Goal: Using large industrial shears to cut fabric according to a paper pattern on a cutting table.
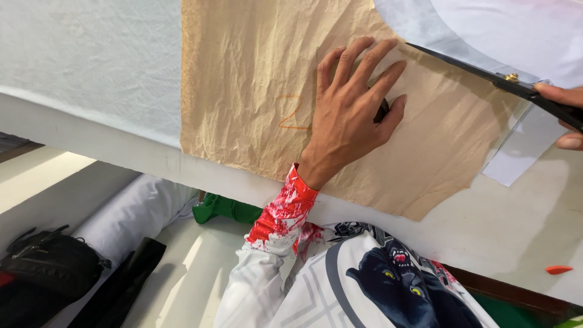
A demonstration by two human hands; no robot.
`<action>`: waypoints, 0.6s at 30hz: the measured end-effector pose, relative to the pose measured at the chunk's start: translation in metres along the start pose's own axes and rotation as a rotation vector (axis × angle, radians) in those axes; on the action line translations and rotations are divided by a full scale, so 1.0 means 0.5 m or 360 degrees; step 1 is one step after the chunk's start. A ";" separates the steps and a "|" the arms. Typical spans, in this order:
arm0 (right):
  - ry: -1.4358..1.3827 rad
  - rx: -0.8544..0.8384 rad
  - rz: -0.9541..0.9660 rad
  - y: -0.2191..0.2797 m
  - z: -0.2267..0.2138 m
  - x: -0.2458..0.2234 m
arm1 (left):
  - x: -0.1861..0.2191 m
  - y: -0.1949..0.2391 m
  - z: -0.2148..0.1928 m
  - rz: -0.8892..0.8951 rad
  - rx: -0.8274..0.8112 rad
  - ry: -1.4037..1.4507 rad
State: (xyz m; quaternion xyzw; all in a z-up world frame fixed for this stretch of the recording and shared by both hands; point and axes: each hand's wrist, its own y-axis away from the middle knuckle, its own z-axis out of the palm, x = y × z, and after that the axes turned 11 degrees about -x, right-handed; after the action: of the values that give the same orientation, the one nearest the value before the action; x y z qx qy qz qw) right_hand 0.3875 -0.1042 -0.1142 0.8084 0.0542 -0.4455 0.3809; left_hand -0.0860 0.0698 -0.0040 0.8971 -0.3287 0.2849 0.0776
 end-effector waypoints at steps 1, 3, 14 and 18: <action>0.0021 -0.0008 0.0001 -0.001 0.004 0.013 | 0.000 0.000 -0.001 -0.0005 -0.0001 0.0017; 0.0036 -0.0018 0.0007 -0.016 0.013 0.012 | 0.000 0.000 -0.003 -0.0011 -0.0009 0.0037; -0.0032 0.0079 -0.0023 -0.024 0.048 -0.126 | -0.023 -0.018 -0.045 0.0015 -0.0042 0.0224; -0.0082 0.0132 0.0117 -0.038 0.056 -0.236 | -0.051 -0.028 -0.056 0.0157 -0.0004 0.0334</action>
State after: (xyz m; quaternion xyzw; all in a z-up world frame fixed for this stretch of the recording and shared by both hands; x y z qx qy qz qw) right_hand 0.2901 -0.0796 -0.0437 0.8131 -0.0039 -0.4537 0.3646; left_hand -0.1060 0.1039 0.0055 0.8450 -0.3628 0.3803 0.0985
